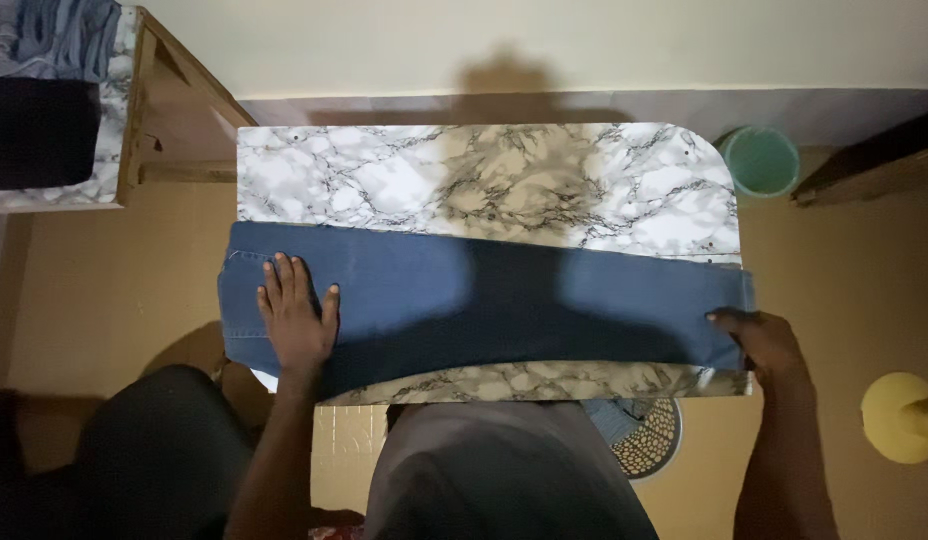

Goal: The person folds a pair of blue jeans on a marble-patterned table, then places the folded jeans on a nearby desk. They then pick up a dark jacket from a laundry basket and begin folding it on the same table.

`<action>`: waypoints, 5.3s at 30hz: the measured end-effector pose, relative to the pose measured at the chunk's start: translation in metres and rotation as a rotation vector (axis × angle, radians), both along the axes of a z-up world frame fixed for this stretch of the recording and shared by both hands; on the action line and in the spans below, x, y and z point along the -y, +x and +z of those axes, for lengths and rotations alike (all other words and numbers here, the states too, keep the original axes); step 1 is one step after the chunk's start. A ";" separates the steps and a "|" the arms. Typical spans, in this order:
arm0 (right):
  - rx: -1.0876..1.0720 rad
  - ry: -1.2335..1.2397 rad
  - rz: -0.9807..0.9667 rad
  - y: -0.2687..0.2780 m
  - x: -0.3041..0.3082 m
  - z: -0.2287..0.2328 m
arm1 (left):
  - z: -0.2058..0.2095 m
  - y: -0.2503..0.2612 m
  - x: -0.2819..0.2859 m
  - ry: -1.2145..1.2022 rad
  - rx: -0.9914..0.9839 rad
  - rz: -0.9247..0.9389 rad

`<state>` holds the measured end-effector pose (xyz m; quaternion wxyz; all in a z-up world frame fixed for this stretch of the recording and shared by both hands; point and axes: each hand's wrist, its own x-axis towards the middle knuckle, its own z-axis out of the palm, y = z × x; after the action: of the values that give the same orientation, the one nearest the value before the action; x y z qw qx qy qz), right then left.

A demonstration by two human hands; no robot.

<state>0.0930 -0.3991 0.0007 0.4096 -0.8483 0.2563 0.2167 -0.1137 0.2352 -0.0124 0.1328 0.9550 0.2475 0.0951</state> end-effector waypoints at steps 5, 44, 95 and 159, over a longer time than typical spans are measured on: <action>-0.128 0.036 0.081 0.016 0.010 0.026 | 0.002 0.001 0.004 0.040 -0.034 -0.007; 0.596 -0.775 0.303 0.060 0.090 -0.004 | 0.001 0.072 0.178 0.112 -0.140 -0.033; 0.787 -0.501 0.879 -0.052 -0.210 -0.025 | -0.015 0.096 0.171 -0.574 0.089 0.059; 0.638 -0.270 0.228 -0.004 -0.101 -0.030 | -0.036 0.094 0.163 -0.543 0.098 -0.070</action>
<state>0.0889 -0.2984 -0.0290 0.3264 -0.9428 0.0455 -0.0505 -0.0197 0.0724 -0.0486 0.3987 0.8867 0.2242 0.0666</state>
